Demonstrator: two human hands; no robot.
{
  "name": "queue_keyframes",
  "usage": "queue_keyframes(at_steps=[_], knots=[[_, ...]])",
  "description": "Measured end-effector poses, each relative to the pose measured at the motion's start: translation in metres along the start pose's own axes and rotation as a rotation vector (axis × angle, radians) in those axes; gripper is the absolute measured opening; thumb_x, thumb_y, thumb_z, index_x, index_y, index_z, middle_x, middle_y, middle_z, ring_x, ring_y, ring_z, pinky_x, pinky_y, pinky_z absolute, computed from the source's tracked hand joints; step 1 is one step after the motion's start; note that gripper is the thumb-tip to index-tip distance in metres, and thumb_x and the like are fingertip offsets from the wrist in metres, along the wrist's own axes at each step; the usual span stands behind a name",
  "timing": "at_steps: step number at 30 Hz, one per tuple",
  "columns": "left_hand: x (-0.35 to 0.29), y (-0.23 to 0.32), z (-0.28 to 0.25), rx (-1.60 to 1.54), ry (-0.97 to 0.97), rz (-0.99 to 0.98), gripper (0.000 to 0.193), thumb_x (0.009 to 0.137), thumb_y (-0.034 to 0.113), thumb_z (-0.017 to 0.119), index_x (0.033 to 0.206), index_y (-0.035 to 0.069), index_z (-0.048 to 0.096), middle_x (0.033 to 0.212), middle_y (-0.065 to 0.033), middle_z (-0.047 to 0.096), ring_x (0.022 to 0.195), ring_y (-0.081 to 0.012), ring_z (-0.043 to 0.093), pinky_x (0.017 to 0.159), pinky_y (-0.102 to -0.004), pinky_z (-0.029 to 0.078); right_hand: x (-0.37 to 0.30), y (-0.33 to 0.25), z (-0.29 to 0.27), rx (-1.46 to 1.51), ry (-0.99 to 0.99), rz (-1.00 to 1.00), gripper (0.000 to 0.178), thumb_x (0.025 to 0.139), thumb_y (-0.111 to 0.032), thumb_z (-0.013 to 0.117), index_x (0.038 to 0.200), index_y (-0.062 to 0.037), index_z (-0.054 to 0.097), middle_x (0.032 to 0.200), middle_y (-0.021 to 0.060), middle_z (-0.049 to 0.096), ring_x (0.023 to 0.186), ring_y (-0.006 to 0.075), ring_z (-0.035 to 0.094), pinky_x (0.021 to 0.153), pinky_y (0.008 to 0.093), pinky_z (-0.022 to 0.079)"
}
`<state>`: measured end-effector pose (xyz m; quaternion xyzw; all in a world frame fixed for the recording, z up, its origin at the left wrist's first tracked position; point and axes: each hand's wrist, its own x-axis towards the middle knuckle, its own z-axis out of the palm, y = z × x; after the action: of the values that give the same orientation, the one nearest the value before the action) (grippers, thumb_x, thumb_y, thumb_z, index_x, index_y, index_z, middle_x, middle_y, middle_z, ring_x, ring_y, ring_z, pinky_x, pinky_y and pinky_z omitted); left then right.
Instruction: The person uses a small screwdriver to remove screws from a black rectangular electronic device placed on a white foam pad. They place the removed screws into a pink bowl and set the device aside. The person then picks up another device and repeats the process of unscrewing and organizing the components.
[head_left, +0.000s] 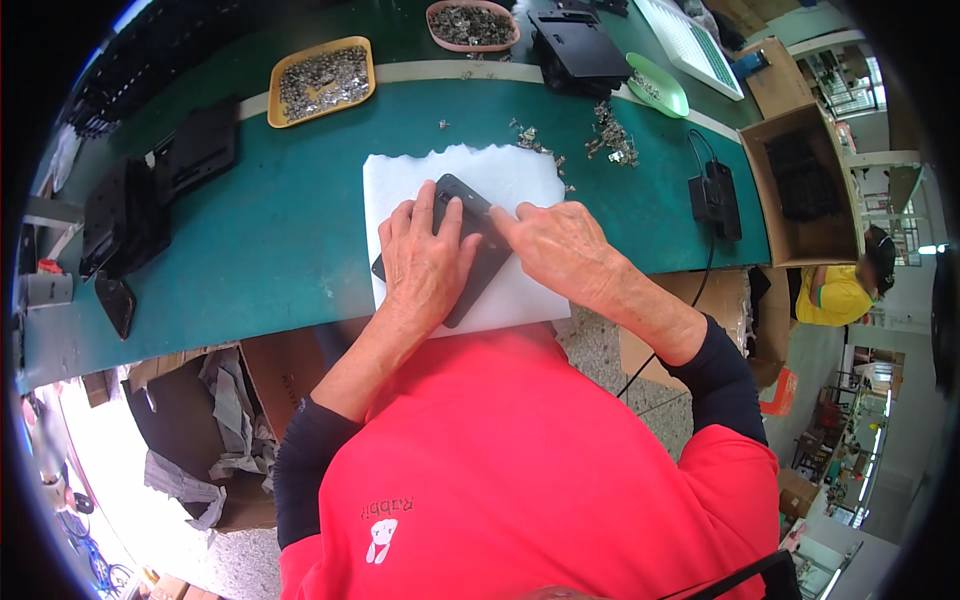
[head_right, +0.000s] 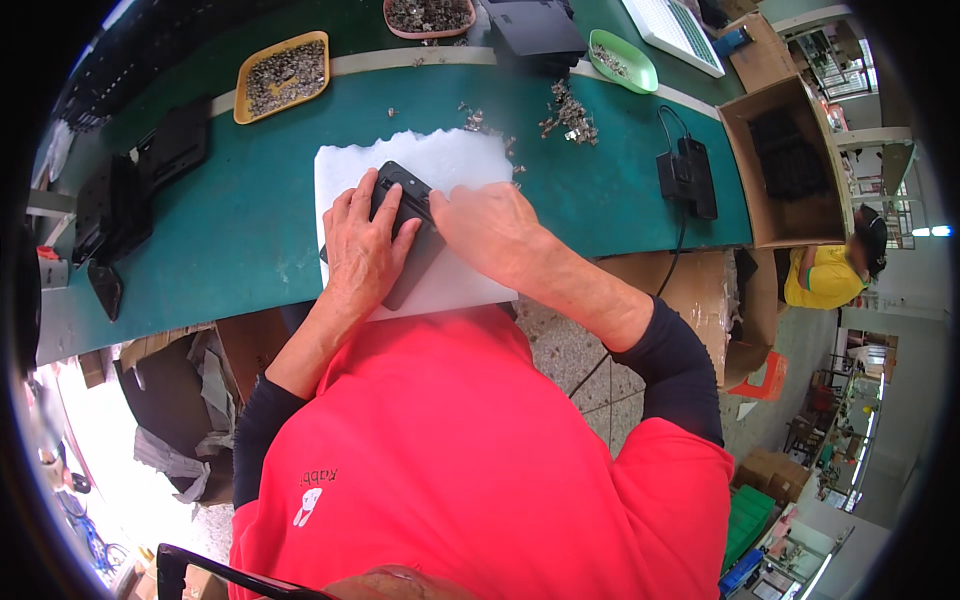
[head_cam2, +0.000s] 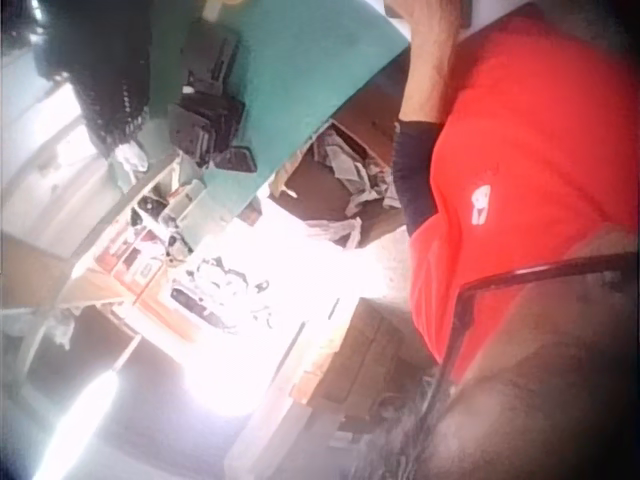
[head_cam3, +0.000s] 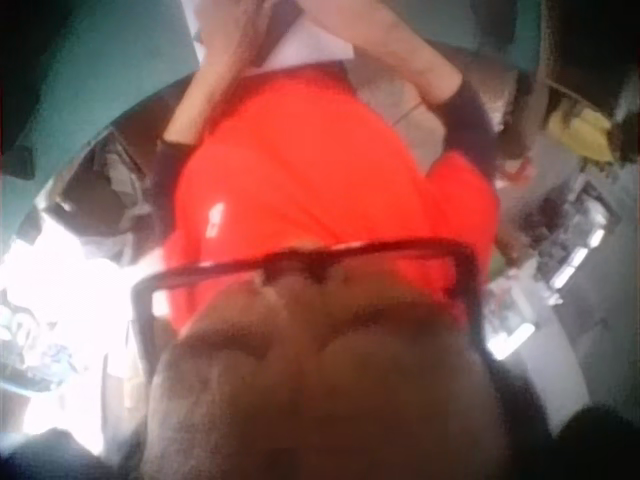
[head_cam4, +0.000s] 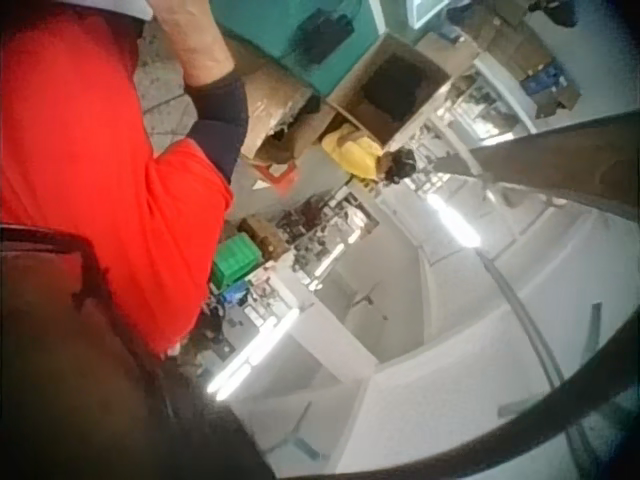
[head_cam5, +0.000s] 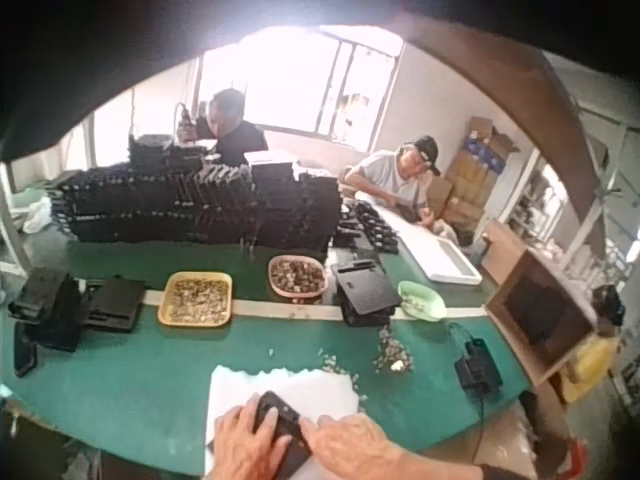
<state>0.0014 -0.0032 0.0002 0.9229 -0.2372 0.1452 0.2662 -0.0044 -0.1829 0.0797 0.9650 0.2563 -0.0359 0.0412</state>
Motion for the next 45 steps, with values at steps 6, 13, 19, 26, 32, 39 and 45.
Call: queue_keyframes(at_steps=[6,13,19,26,32,39,45], knots=[[0.001,-0.009,-0.001,-0.107,0.099,-0.107,0.073,0.072,0.024,0.082,0.126,-0.012,0.047,0.125,-0.0261,0.050,0.113,-0.0397,0.047,0.095,-0.0432,0.041,-0.008,-0.007,0.015,0.082,0.211,0.046,0.040,0.082,-0.006,0.058,0.122,-0.0049,0.060,0.078,0.0101,0.061,0.063,0.0265,0.066,0.054,0.0358,0.052],[0.005,-0.008,-0.005,-0.122,0.032,-0.128,0.071,0.068,0.021,0.083,0.124,-0.011,0.052,0.109,-0.0227,0.052,0.098,-0.0358,0.049,0.086,-0.0425,0.043,0.018,-0.018,0.037,0.069,0.230,0.035,0.046,0.083,-0.013,0.060,0.129,-0.0049,0.058,0.081,0.0084,0.062,0.061,0.0233,0.066,0.051,0.0343,0.052],[0.010,-0.010,-0.004,-0.117,0.033,-0.115,0.067,0.068,0.018,0.081,0.123,-0.009,0.053,0.107,-0.0216,0.052,0.094,-0.0347,0.049,0.082,-0.0417,0.043,0.020,-0.019,0.034,0.010,0.203,0.017,0.047,0.083,-0.014,0.061,0.129,-0.0042,0.058,0.082,0.0078,0.062,0.059,0.0205,0.065,0.050,0.0318,0.052],[0.011,-0.012,0.005,-0.193,0.059,-0.162,0.059,0.067,0.011,0.077,0.118,-0.009,0.055,0.103,-0.0214,0.052,0.090,-0.0350,0.048,0.080,-0.0428,0.042,0.035,-0.028,0.009,-0.103,0.035,-0.110,0.038,0.079,-0.009,0.063,0.115,0.0041,0.062,0.079,0.0109,0.063,0.062,0.0222,0.067,0.053,0.0300,0.053],[0.010,-0.015,0.006,-0.203,0.074,-0.144,0.053,0.067,0.008,0.075,0.115,-0.008,0.057,0.101,-0.0218,0.053,0.089,-0.0361,0.049,0.079,-0.0438,0.042,0.043,-0.022,-0.003,0.007,0.192,-0.302,0.006,0.071,-0.011,0.062,0.073,-0.0059,0.065,0.073,0.0120,0.063,0.066,0.0246,0.065,0.057,0.0354,0.050],[0.017,-0.024,0.001,-0.270,0.072,-0.190,0.040,0.074,0.014,0.074,0.107,-0.003,0.060,0.100,-0.0202,0.057,0.093,-0.0369,0.052,0.083,-0.0442,0.043,0.036,-0.011,0.012,0.120,0.157,-0.117,0.016,0.082,-0.008,0.060,0.093,-0.0022,0.070,0.084,0.0121,0.068,0.078,0.0251,0.070,0.062,0.0361,0.055],[0.024,-0.028,-0.001,-0.457,0.047,-0.288,0.026,0.082,0.014,0.071,0.102,-0.002,0.064,0.088,-0.0141,0.064,0.083,-0.0272,0.061,0.076,-0.0384,0.049,0.037,0.043,0.088,0.755,0.576,0.220,0.025,0.089,-0.010,0.055,0.108,-0.0067,0.072,0.073,0.0077,0.067,0.062,0.0151,0.065,0.055,0.0298,0.049]])
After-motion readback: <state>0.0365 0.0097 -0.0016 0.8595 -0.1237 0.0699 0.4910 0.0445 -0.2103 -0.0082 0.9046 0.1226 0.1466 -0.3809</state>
